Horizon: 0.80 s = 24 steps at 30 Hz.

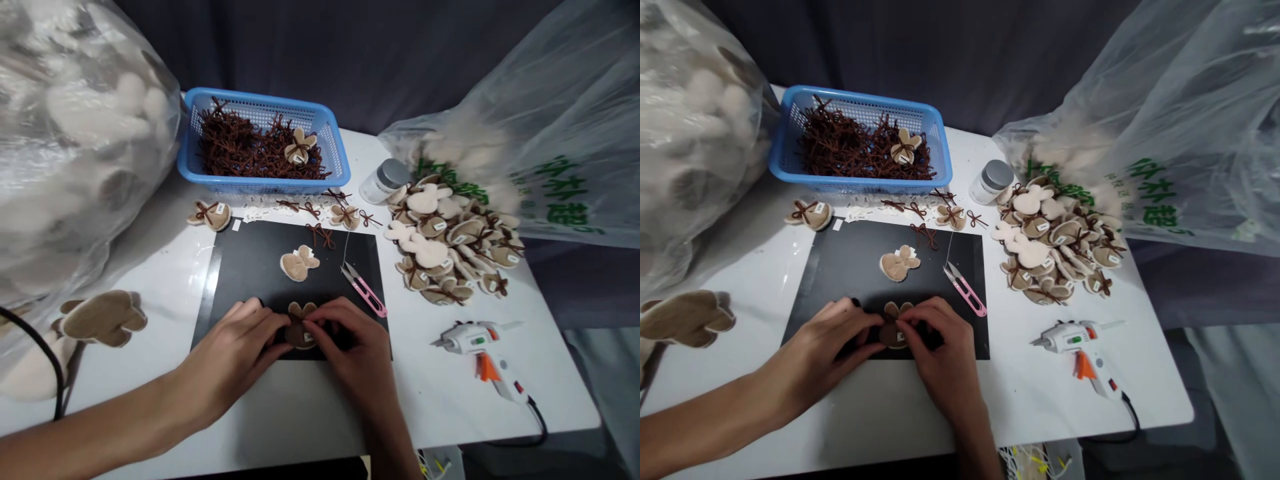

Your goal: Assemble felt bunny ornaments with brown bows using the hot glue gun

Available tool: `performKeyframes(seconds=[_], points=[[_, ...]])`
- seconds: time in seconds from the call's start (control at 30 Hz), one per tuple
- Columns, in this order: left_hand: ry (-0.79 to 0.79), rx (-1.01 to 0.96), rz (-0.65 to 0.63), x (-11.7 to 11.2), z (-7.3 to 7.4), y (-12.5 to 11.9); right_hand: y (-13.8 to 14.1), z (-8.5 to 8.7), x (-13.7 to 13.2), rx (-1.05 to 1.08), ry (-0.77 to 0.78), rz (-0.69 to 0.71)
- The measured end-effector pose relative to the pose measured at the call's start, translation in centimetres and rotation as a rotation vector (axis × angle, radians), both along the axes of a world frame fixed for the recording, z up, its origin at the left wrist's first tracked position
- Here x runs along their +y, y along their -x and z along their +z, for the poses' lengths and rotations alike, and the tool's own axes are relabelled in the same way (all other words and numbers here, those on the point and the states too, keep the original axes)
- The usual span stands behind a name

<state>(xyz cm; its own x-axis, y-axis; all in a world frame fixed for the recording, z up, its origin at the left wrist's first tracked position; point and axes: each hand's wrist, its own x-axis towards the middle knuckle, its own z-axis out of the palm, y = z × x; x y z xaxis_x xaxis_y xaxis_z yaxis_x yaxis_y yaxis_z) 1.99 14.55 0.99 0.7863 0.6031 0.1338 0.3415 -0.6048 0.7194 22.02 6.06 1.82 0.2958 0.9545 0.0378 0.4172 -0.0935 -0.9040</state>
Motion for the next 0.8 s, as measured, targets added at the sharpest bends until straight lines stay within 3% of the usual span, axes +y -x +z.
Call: performKeyframes(seconds=[0.43,0.6,0.8], points=[[0.071,0.079,-0.025,0.3,0.9,0.4,0.4,-0.1,0.4,-0.027,-0.024,0.033],[0.042,0.089,-0.047,0.6,1.0,0.4,0.6,-0.4,0.5,-0.041,-0.082,0.031],[-0.065,0.109,-0.004,0.8,0.9,0.4,-0.4,-1.6,-0.8,-0.068,-0.108,-0.072]])
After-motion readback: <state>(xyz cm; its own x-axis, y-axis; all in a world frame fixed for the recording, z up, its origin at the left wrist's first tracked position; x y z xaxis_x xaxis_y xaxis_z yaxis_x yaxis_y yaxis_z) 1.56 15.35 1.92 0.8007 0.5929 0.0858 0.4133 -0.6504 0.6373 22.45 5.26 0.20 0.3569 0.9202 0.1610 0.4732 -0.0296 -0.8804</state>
